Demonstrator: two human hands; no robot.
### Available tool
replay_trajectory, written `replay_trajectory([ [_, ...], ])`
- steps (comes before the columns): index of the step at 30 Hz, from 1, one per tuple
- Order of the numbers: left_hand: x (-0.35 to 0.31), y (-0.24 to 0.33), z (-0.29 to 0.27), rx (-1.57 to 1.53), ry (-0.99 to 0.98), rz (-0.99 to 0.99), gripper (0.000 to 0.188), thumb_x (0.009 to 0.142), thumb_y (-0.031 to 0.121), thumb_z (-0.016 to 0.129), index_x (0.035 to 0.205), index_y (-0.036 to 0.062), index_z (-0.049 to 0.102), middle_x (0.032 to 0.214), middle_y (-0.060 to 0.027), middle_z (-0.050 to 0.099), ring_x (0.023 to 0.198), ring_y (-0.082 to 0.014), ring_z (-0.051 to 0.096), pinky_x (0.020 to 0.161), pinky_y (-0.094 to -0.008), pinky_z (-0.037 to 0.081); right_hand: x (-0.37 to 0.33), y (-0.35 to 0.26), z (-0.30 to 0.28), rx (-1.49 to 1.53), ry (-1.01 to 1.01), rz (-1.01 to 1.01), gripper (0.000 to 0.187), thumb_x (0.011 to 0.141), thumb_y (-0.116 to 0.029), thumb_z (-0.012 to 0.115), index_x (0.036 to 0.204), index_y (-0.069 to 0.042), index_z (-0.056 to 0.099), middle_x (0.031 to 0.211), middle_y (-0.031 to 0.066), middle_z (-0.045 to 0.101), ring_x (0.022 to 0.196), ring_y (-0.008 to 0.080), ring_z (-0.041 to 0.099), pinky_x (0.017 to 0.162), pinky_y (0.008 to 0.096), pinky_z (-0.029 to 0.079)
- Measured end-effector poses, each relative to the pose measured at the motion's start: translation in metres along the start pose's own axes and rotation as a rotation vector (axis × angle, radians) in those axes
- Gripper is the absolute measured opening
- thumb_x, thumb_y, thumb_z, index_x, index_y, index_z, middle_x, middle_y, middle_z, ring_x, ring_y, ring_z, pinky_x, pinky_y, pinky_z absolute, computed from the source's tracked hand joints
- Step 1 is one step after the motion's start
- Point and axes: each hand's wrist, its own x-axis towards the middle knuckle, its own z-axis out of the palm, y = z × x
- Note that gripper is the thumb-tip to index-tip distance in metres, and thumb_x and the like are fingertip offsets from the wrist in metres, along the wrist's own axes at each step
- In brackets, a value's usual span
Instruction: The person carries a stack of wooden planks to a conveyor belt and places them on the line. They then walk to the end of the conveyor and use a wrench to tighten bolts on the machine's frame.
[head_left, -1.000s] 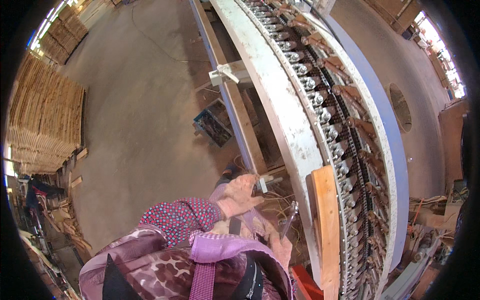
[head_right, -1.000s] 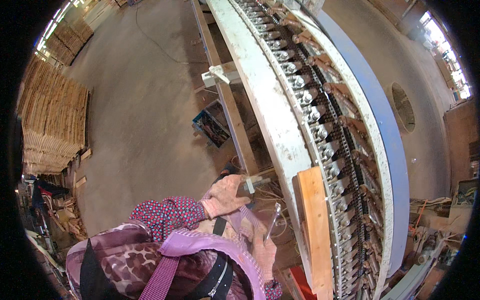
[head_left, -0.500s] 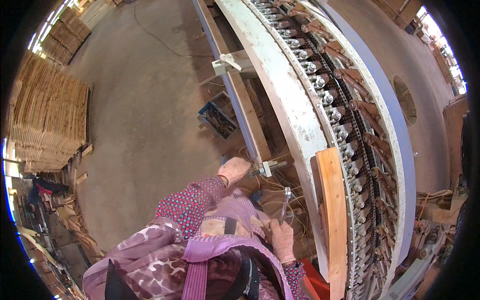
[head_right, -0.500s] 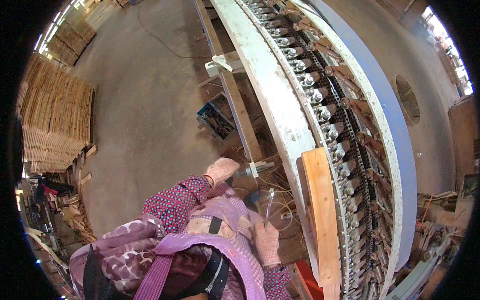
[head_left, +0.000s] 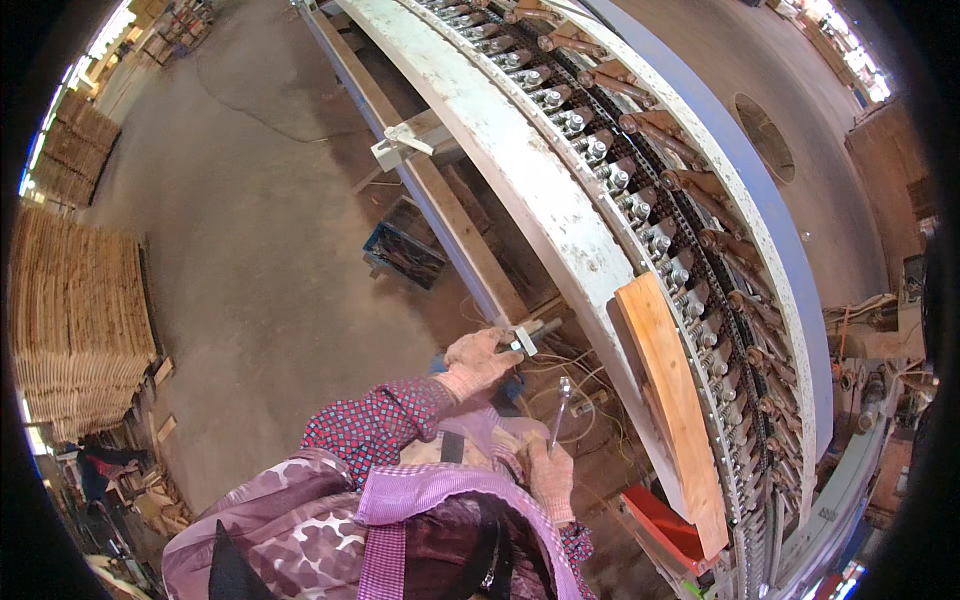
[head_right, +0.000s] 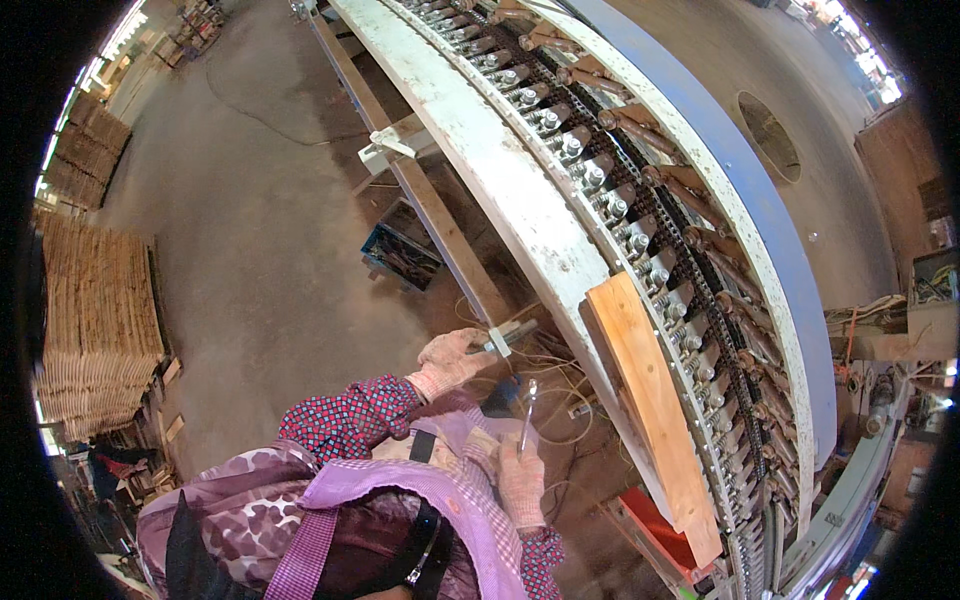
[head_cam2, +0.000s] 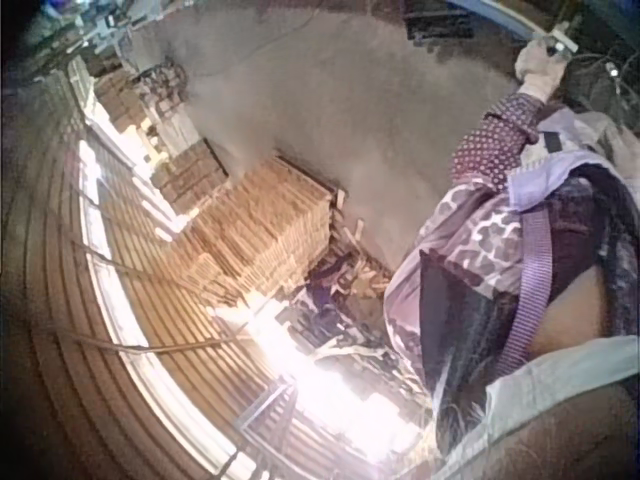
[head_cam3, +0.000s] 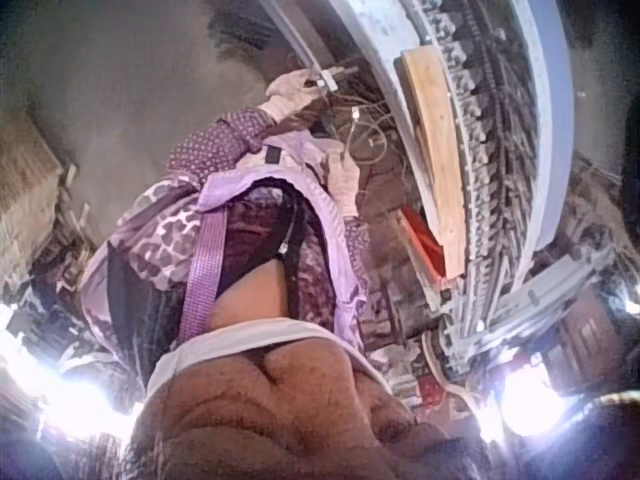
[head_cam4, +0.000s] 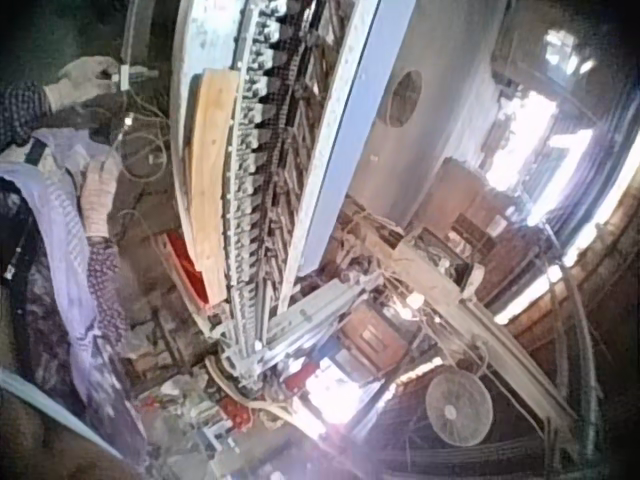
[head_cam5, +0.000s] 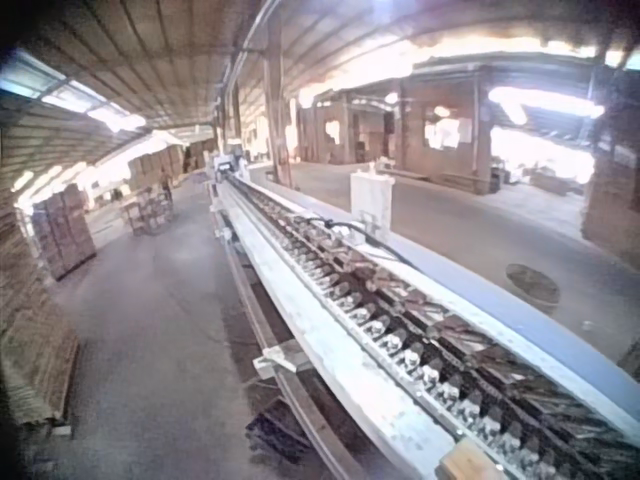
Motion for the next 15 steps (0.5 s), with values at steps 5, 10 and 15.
replay_trajectory([
  [5,0.020,-0.050,-0.006,0.154,-0.054,0.030,0.040,0.091,0.037,0.045,0.115,0.0079,0.059,0.117,-0.0120,0.059,0.111,-0.0259,0.054,0.094,-0.0323,0.041,-0.005,0.018,0.022,0.028,0.009,-0.097,0.030,0.086,-0.026,0.053,0.074,0.001,0.060,0.063,-0.0005,0.054,0.057,0.0084,0.046,0.051,0.0267,0.038],
  [10,0.025,-0.089,-0.001,-0.293,0.001,-0.016,0.044,0.089,0.036,0.051,0.118,0.0026,0.056,0.127,-0.0125,0.053,0.120,-0.0241,0.047,0.101,-0.0299,0.035,-0.013,-0.012,0.021,-0.215,-0.098,-0.028,0.017,0.086,-0.021,0.048,0.090,-0.007,0.058,0.084,0.0201,0.060,0.076,0.0375,0.059,0.063,0.0450,0.046],
  [15,-0.008,-0.011,-0.017,-0.171,-0.042,0.138,0.041,0.085,0.036,0.055,0.114,0.0080,0.059,0.105,-0.0119,0.062,0.098,-0.0254,0.058,0.088,-0.0323,0.044,-0.021,-0.052,0.026,0.084,-0.026,0.159,0.018,0.084,-0.022,0.051,0.084,-0.006,0.059,0.080,0.0204,0.060,0.071,0.0366,0.060,0.061,0.0421,0.045],
])
